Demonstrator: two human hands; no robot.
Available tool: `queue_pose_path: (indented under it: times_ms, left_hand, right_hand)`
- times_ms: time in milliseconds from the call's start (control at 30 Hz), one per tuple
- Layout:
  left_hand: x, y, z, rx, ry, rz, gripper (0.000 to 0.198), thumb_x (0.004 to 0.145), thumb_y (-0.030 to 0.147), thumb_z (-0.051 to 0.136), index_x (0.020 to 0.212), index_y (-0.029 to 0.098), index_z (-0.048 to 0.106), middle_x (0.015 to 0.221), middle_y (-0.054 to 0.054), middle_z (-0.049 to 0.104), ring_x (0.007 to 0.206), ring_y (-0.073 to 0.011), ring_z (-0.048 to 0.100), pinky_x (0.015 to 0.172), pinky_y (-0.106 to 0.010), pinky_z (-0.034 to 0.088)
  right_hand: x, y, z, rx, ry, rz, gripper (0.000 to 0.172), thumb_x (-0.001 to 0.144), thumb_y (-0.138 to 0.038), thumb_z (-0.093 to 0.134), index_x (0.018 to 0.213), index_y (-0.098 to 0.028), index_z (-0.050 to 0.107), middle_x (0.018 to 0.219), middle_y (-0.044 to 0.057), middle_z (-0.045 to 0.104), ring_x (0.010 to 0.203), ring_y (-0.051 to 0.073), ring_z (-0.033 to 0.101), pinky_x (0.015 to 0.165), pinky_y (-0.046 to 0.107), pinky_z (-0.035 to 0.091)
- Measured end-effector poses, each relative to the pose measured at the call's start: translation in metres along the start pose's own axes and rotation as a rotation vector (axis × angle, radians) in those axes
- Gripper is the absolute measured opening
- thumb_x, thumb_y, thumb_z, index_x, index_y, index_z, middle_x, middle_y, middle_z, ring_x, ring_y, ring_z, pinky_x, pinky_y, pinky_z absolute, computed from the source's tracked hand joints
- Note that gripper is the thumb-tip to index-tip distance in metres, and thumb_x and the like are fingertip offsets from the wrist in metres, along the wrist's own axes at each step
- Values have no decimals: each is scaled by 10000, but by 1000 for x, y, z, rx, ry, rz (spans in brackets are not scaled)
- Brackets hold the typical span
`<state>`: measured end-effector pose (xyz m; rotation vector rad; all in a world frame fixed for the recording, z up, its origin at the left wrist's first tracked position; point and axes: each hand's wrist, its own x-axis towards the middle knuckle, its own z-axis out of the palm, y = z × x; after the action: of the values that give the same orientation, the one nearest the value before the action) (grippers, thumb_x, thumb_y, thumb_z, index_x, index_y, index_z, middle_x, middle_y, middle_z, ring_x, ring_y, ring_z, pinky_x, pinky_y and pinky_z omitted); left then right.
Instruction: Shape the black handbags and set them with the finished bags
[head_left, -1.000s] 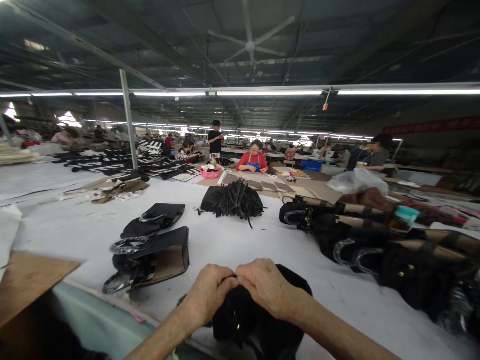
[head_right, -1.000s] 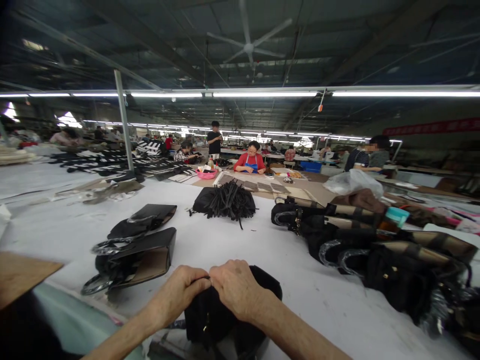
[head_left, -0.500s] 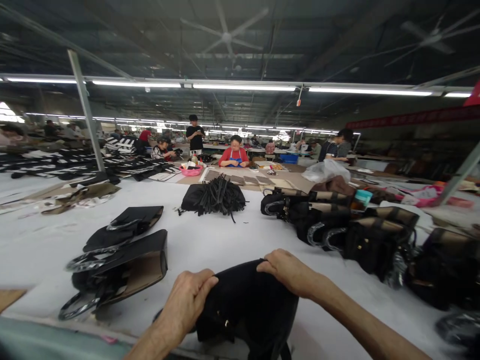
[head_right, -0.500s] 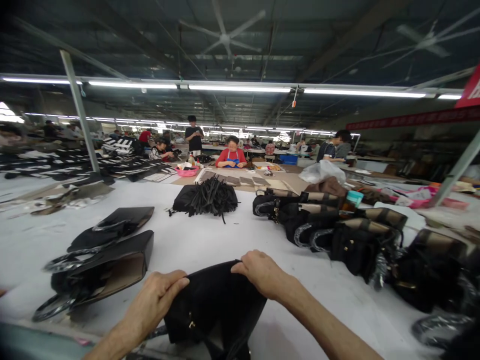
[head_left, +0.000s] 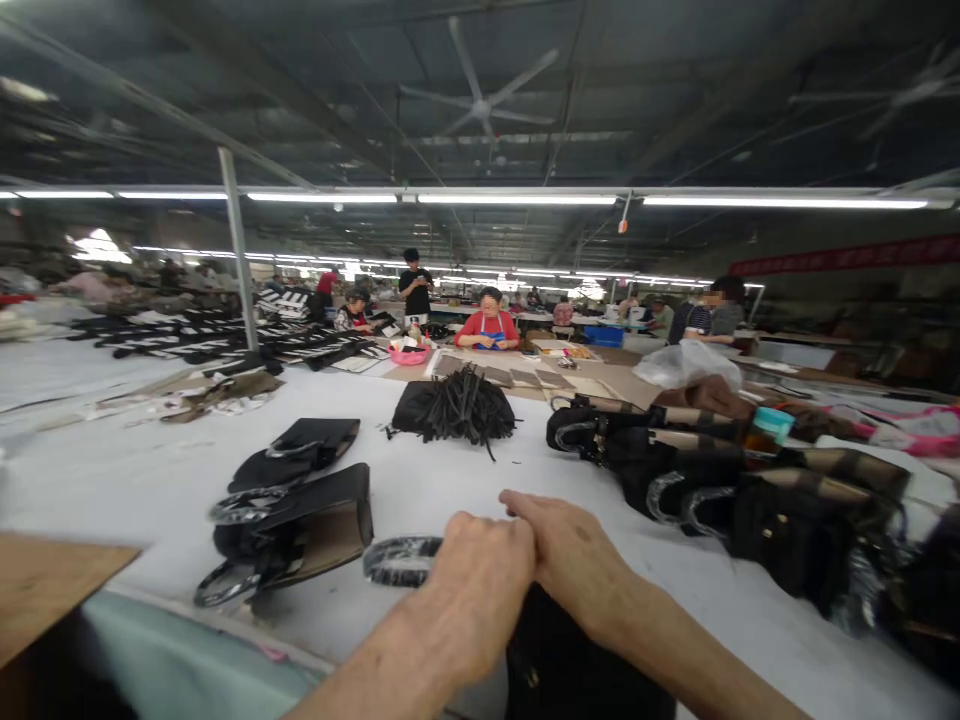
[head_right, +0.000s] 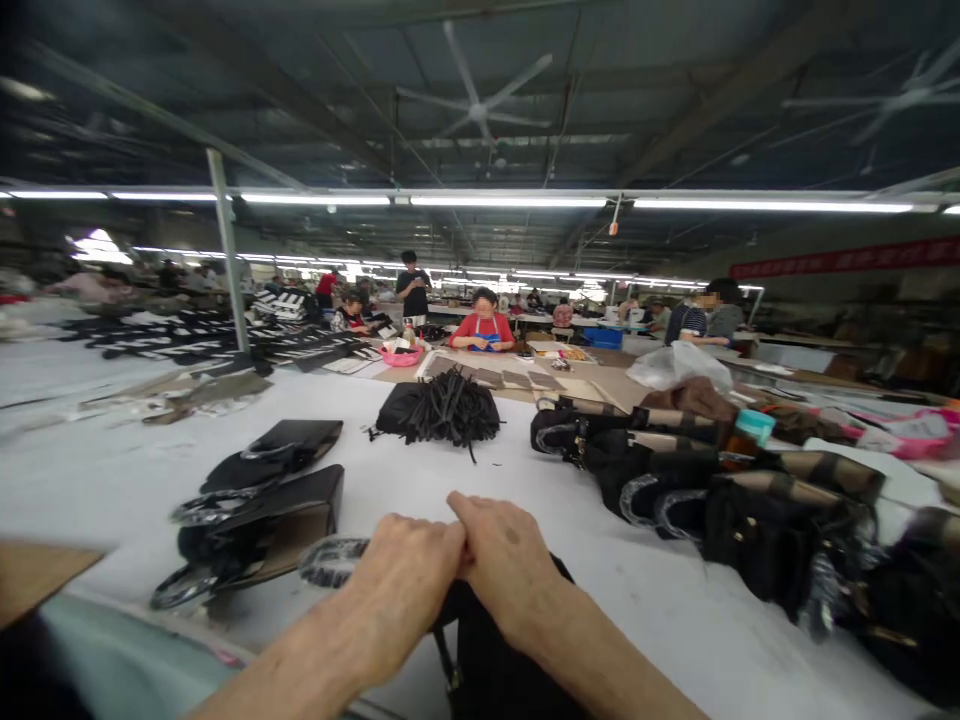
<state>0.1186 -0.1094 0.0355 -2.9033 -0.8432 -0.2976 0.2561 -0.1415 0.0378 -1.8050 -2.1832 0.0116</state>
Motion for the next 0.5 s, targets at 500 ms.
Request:
queue_pose_path:
  times_ms: [500]
  left_hand:
    - [-74,-88,50,-735,529,-771,478,762,368,457,1188,170,365,1256,-113,434,1170,-235,380,954,-378,337]
  right_hand:
    - [-8,63,23,791,5,255,194,670,-318,480,674,-172,607,664,8,646,681,217,584,571,248,447]
